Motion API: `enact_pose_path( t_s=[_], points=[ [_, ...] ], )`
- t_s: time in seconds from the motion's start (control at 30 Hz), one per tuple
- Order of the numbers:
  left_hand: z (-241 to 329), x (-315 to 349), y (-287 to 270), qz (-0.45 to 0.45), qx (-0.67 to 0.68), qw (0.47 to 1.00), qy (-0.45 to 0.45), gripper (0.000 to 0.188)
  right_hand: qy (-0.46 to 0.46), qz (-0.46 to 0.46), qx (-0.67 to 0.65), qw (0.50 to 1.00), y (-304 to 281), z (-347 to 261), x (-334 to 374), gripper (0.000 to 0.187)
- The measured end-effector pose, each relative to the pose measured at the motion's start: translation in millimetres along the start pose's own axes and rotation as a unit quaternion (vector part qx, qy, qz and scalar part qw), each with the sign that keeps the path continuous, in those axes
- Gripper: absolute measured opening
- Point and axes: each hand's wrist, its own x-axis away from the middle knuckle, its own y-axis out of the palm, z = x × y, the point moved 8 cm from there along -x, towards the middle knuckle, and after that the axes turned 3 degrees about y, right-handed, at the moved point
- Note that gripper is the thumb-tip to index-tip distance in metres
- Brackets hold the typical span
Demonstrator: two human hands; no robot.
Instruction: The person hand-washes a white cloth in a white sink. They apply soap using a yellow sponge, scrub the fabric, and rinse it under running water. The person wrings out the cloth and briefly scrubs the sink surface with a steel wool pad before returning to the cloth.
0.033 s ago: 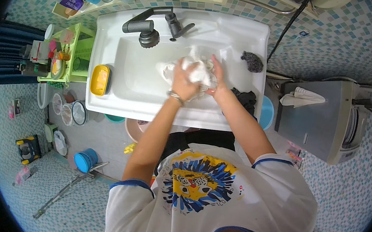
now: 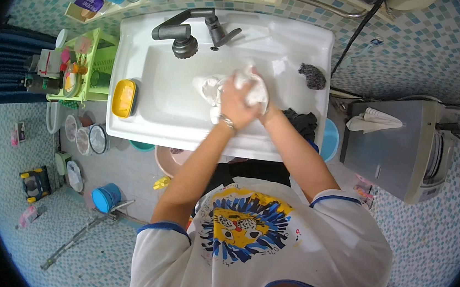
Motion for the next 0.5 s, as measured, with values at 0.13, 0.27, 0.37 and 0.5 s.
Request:
enact_pose_path(
  t_s=[0.13,0.27,0.37,0.5],
  points=[
    [-42,-34,2,0.028,0.010,0.981,-0.190,0.033,-0.050,0.041,0.007,0.998,-16,23,-25,0.054],
    [-48,-31,9,0.054,0.082,0.995,-0.010,0.029,-0.011,0.051,0.014,0.999,-1,10,-9,0.058],
    [29,-2,-11,0.066,-0.065,0.995,0.047,0.062,0.049,-0.163,-0.011,0.985,39,-4,10,0.054],
    [27,-10,-5,0.049,-0.077,0.995,0.030,0.055,-0.023,-0.118,0.022,0.992,2,1,-10,0.053]
  ],
)
